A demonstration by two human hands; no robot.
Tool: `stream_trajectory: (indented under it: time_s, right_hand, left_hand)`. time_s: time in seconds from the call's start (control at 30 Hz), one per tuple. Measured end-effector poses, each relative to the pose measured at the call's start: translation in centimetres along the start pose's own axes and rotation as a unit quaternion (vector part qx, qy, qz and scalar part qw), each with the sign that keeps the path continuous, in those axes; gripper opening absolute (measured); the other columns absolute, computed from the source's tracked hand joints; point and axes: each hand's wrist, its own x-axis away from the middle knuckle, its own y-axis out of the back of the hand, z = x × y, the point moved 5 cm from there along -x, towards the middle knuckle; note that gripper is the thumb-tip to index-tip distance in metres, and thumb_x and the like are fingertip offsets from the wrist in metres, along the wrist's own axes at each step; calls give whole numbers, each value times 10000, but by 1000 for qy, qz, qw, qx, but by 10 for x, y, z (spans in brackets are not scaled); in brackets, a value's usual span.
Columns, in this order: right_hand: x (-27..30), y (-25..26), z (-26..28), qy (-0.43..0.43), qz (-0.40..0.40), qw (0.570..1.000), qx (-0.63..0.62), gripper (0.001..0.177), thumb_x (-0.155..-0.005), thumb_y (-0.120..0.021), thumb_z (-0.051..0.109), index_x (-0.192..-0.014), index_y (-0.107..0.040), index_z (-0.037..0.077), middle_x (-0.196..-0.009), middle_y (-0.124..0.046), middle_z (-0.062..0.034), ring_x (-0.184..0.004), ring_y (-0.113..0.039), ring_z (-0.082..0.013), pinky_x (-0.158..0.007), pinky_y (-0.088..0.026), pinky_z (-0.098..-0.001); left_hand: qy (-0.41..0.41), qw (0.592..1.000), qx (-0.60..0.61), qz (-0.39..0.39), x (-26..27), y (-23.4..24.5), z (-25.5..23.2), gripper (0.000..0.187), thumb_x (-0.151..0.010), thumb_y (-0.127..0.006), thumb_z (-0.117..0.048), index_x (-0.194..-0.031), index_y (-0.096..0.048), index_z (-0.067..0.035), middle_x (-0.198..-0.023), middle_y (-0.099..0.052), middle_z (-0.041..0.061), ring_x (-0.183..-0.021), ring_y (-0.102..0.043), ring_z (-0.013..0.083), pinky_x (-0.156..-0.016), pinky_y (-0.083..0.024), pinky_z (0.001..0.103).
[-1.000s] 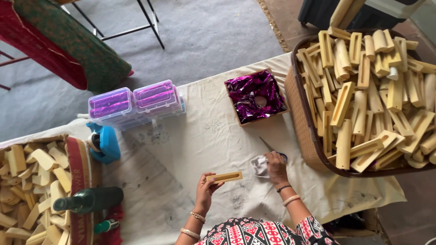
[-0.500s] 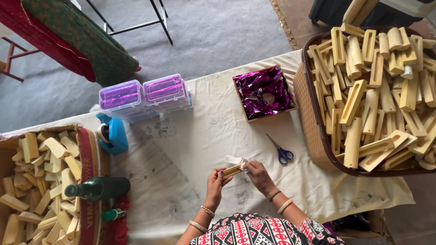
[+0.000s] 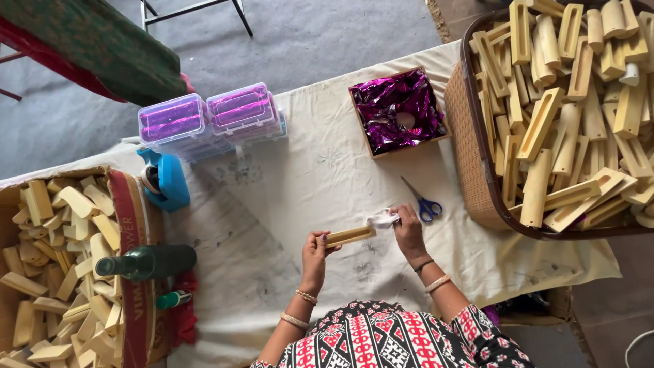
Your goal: The recorder wraps small wooden cylinders in purple foil and places them into containers for packaging.
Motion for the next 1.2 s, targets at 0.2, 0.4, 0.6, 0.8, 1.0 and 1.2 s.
stream_trajectory:
  time_s: [0.2,0.4,0.6,0.8,1.0,1.2]
  right_hand:
    - [6,-43,81,44,180,974,-131,356,-907,-664,129,-1236,-594,13,-1127,-688,-192,-933,-702,-300,-781,-577,-408]
    - [34,-63,23,-91,382,899,-192,247,-1042,-510,230,-1130,-623,28,-920,-736,-79,-827,-685,-157,-755,-561,-311]
    - [78,-51,-88,-200,347,886,-233,343,-1078,-513,287,-1015,-656,-17,-804,-623,7,-733,-546,-111,-676,-502,-310]
    - [33,60,-52,-183,115,973,-83,194,-923,-637,137,-1074,-692,28,-927,-667,-88,-799,-634,-198,-702,-553,-331]
    - [-23,201,-8,3,-227,966,126,206,-989,-600,-3,-1181,-658,42,-1128,-649,-115,-949,-681,-204,-717,-643,-274]
    - [-70,297,-48,-159,-264,883,355,252,-1032,-709,283,-1087,-695,37,-1095,-609,-126,-941,-646,-276,-750,-618,-399]
  left_hand:
    - [-66,984,-152,63,11,-19,4,136,-1039,-523,-105,-1093,-596,-5,-863,-683,72,-727,-709,145,-648,-599,288]
    - [-92,974,-183,94,20,-10,-2,108,-1053,-551,-98,-1051,-606,-5,-815,-680,65,-658,-662,122,-589,-548,267]
    - [-63,992,-96,50,-6,16,15,150,-1055,-541,-148,-1052,-600,-10,-869,-656,65,-666,-646,136,-593,-557,279]
    - [-48,998,-35,-23,-46,29,33,138,-1038,-549,-131,-1085,-560,-1,-1008,-623,89,-801,-705,175,-744,-628,325]
    - [-60,974,-218,-23,-74,32,41,237,-983,-579,-94,-1213,-581,-35,-1183,-637,104,-1009,-688,203,-910,-592,347]
    - [-185,849,-491,-66,-59,24,14,397,-874,-723,-143,-1253,-622,-77,-1319,-578,136,-1261,-491,315,-1074,-382,454]
